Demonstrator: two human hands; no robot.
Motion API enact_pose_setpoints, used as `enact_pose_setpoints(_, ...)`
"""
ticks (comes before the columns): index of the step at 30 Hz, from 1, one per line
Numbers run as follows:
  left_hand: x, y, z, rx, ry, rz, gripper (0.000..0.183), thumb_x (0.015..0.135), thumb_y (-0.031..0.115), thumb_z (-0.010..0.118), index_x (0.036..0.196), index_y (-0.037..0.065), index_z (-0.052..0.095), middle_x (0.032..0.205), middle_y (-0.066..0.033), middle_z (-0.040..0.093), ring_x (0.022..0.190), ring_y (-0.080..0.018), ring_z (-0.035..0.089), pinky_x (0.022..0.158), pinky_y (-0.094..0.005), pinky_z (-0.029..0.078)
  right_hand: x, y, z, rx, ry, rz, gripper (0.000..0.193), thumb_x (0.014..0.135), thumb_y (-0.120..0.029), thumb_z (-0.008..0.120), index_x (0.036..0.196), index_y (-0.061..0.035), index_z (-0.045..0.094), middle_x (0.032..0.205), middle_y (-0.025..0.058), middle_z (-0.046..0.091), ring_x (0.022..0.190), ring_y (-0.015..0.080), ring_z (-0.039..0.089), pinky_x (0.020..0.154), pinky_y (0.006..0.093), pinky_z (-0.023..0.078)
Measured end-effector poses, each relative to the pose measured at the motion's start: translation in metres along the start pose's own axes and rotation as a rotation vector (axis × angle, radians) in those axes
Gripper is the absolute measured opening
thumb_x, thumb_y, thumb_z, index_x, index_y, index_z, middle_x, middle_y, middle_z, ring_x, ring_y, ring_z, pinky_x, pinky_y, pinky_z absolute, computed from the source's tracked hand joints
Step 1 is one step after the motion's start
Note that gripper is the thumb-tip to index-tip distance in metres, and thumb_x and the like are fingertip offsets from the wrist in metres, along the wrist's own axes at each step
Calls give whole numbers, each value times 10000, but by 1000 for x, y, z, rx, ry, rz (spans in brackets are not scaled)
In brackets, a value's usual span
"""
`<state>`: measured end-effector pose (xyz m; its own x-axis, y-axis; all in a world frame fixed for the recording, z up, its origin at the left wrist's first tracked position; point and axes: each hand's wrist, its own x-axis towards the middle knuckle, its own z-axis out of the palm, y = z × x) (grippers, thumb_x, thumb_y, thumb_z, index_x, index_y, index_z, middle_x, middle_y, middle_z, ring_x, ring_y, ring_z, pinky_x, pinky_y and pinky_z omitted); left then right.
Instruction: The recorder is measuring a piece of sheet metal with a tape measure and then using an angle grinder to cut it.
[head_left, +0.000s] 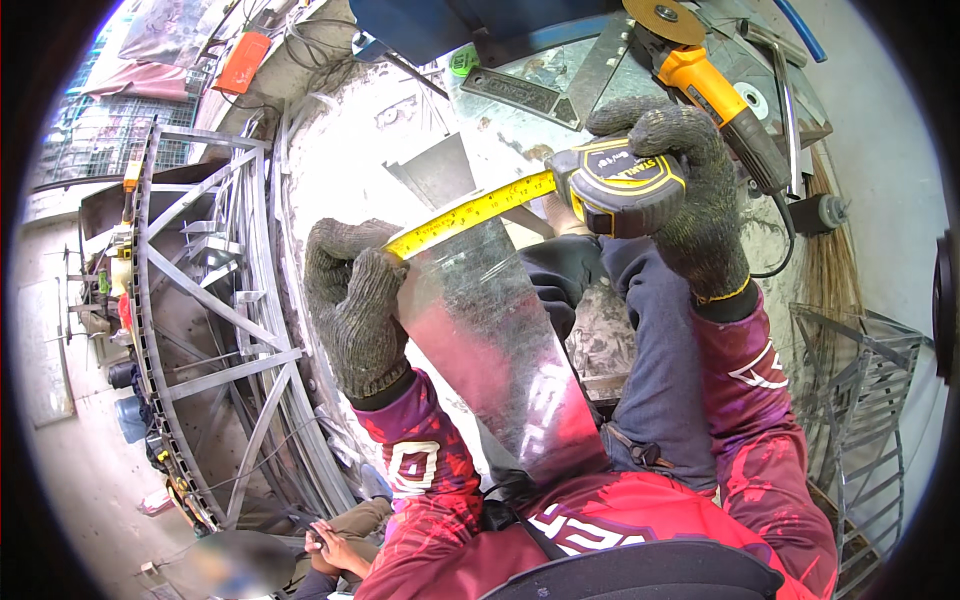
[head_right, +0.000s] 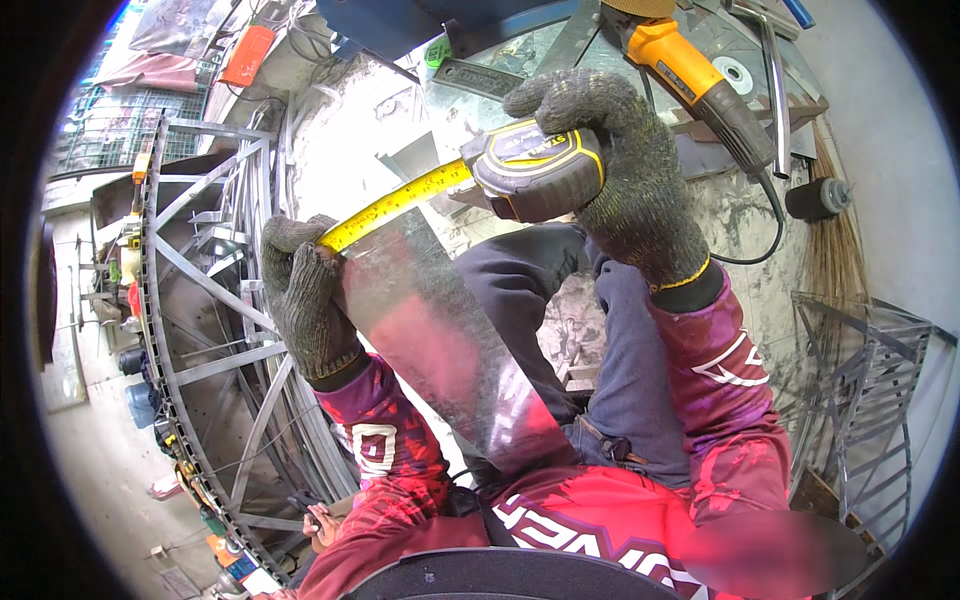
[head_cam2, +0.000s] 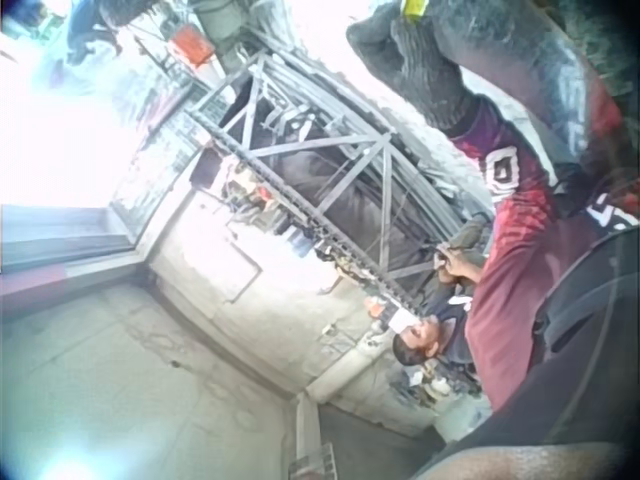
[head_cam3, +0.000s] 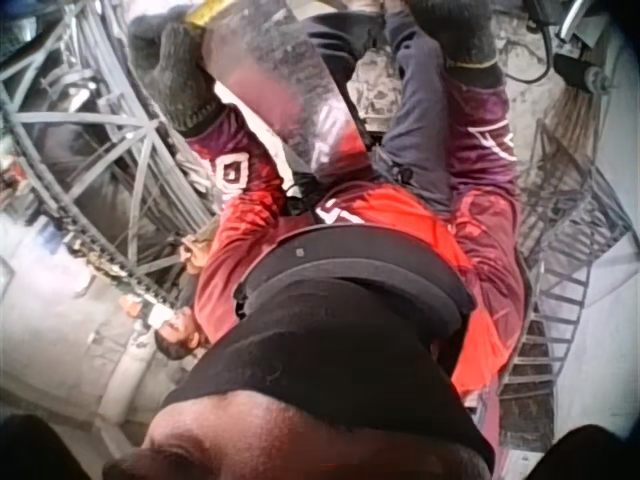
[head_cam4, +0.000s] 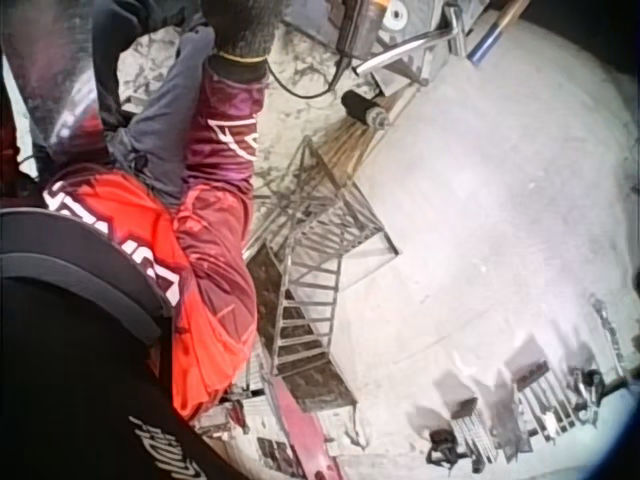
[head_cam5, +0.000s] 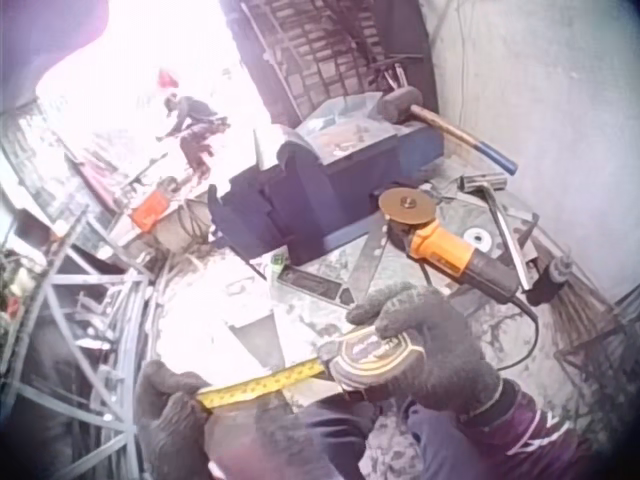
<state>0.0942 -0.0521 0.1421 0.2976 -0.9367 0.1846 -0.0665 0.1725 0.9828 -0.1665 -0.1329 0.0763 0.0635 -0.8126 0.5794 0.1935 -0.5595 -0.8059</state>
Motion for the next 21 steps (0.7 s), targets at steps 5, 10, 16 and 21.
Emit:
enact_pose_setpoints(5, -3, -5, -5, 14, -7, 59, 168, 890, 85, 673, 1016, 24, 580, 926, -59, 635, 778, -116, 548, 749, -248, 443, 0, 0, 0, -42, -5, -39, 509, 666, -135, 906, 1028, -82, 553, 1124, 150, 663, 1055, 245, 638, 945, 365, 510)
enact_pose_setpoints(10, -3, -11, -6, -74, -5, 87, 189, 901, 68, 680, 1053, 27, 574, 974, -85, 658, 827, -130, 592, 761, -249, 472, -4, 2, -3, -140, -1, -30, 512, 659, -132, 911, 1034, -77, 568, 1133, 146, 658, 1063, 246, 637, 942, 367, 514)
enact_pose_setpoints(16, 3, -21, -2, -158, -60, 75, 152, 905, 4, 666, 1026, 21, 576, 937, -90, 669, 810, -142, 619, 749, -272, 523, -1, 1, 1, -77, 6, -36, 450, 697, -103, 874, 1026, -62, 570, 1128, 147, 659, 1072, 244, 632, 951, 358, 507)
enact_pose_setpoints(21, 6, -29, 8, -141, -6, 0, 135, 895, 15, 671, 989, 27, 575, 912, -86, 666, 788, -141, 610, 739, -269, 520, -1, 4, -1, -85, 7, -46, 415, 717, -77, 847, 1019, -56, 564, 1137, 155, 657, 1082, 247, 629, 960, 359, 504)
